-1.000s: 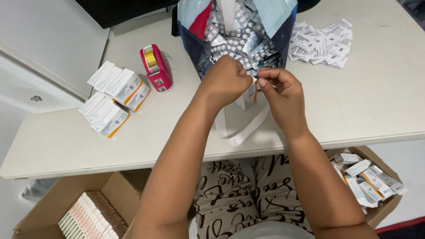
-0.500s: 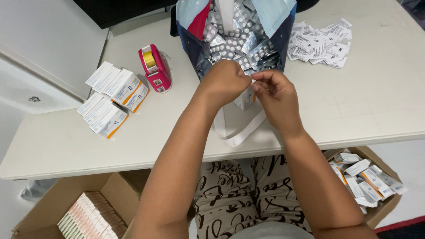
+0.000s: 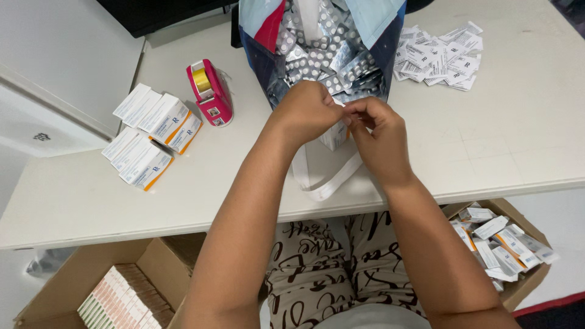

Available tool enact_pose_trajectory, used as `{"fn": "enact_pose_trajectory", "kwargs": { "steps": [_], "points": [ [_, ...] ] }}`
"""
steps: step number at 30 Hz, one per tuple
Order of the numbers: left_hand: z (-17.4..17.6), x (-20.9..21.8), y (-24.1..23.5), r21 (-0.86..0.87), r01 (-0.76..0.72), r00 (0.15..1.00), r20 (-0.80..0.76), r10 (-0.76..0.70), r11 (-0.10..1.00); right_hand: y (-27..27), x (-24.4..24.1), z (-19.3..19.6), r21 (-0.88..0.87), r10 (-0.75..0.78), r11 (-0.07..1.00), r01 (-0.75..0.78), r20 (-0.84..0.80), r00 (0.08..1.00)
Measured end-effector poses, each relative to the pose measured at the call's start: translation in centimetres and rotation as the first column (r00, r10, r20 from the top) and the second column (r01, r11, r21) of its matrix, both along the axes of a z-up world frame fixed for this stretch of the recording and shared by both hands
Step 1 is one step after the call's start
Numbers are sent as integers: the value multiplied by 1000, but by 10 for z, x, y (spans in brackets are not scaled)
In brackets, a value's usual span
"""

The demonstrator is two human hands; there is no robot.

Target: The person packs blister packs of pills into a white paper bag and seals it with tape. The person handles multiple blister packs and boxes, placing them into the bag and then applying tape to close the bag.

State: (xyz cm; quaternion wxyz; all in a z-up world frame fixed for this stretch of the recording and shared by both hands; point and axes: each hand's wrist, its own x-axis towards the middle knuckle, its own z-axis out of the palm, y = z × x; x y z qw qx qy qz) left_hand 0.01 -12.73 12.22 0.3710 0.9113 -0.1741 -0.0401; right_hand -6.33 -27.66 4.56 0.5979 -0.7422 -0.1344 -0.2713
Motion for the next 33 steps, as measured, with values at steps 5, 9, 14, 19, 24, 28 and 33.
{"fn": "enact_pose_trajectory", "kwargs": {
  "steps": [5,9,14,19,24,28,33],
  "points": [
    [-6,7,4,51,45,999,-7,-44,998,-1,1,-1,-75,-47,996,53,79,996],
    [-9,18,6,171,90,992,75,-105,981,0,2,-1,-89,-54,994,62,88,995],
    [-10,25,8,235,95,990,80,-117,967,1,0,-1,-84,-28,996,37,110,994],
    [-1,25,8,248,98,992,55,-115,964,1,0,4,-97,-37,994,47,105,994],
    [5,12,5,241,57,992,93,-81,969,5,-4,7,-147,-74,985,90,114,991],
    [11,3,0,326,-31,996,93,1,945,6,-5,9,-167,-65,981,94,171,983],
    [16,-1,1,329,-34,997,77,10,944,7,-6,10,-183,-72,978,98,145,987]
  ]
}}
